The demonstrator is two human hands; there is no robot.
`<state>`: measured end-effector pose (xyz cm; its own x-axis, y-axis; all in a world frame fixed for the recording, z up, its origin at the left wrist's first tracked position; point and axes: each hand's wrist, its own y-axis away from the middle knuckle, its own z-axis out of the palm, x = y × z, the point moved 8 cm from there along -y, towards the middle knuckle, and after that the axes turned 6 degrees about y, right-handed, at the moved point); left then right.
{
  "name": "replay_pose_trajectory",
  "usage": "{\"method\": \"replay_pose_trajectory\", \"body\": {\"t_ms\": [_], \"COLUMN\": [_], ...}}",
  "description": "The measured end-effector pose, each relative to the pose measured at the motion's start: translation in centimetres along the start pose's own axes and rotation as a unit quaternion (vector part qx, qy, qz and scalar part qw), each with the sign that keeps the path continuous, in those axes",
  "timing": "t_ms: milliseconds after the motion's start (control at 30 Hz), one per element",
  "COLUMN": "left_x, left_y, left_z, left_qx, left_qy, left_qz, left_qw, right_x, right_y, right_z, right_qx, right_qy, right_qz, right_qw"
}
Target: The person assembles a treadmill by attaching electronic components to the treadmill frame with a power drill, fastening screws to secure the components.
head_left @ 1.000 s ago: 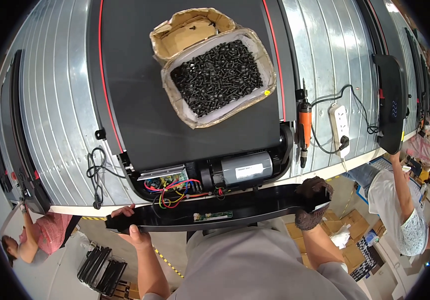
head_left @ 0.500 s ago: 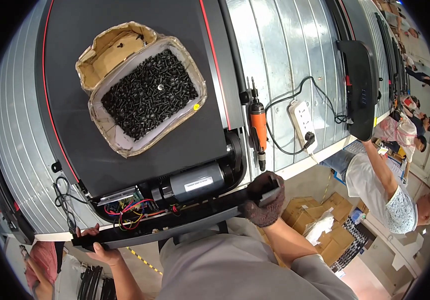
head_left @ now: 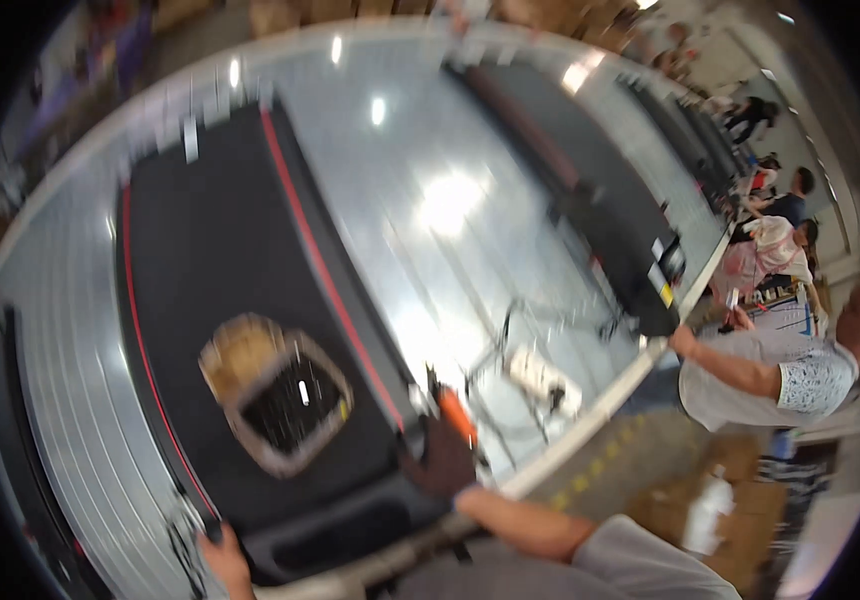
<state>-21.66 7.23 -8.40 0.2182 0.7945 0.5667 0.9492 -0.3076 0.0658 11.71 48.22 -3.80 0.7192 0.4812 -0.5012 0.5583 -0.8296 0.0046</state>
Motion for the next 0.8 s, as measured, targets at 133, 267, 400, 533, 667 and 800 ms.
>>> {"method": "replay_pose_trajectory", "body": {"t_ms": [133, 267, 400, 533, 667, 800], "left_x": [0.4, -21.1, -33.4, -36.7, -37.3, -38.1], "left_y": [-0.9, -20.1, -29.3, -33.1, -35.4, -30.9], "left_z": [-12.7, -22.3, -22.1, -19.9, -18.2, -15.8], "left_qx": [-0.267, -0.244, -0.193, -0.186, -0.209, -0.201], "left_qy": [-0.077, -0.067, -0.017, -0.014, -0.051, -0.236], "left_qz": [-0.181, -0.079, -0.035, -0.041, -0.187, 0.115], "left_qw": [0.943, 0.964, 0.980, 0.982, 0.958, 0.944], "right_x": [-17.7, -57.6, -62.7, -49.1, -46.3, -38.6], "right_y": [4.3, -3.9, 1.6, 8.0, 6.3, 6.1], "right_z": [0.4, 2.9, 8.3, 21.4, 26.1, 20.6], "right_qx": [0.068, -0.080, -0.029, -0.055, -0.045, 0.120], "right_qy": [-0.143, -0.387, -0.407, -0.369, -0.272, -0.235], "right_qz": [-0.031, -0.230, -0.395, -0.236, -0.244, 0.047], "right_qw": [0.987, 0.889, 0.824, 0.897, 0.930, 0.963]}}
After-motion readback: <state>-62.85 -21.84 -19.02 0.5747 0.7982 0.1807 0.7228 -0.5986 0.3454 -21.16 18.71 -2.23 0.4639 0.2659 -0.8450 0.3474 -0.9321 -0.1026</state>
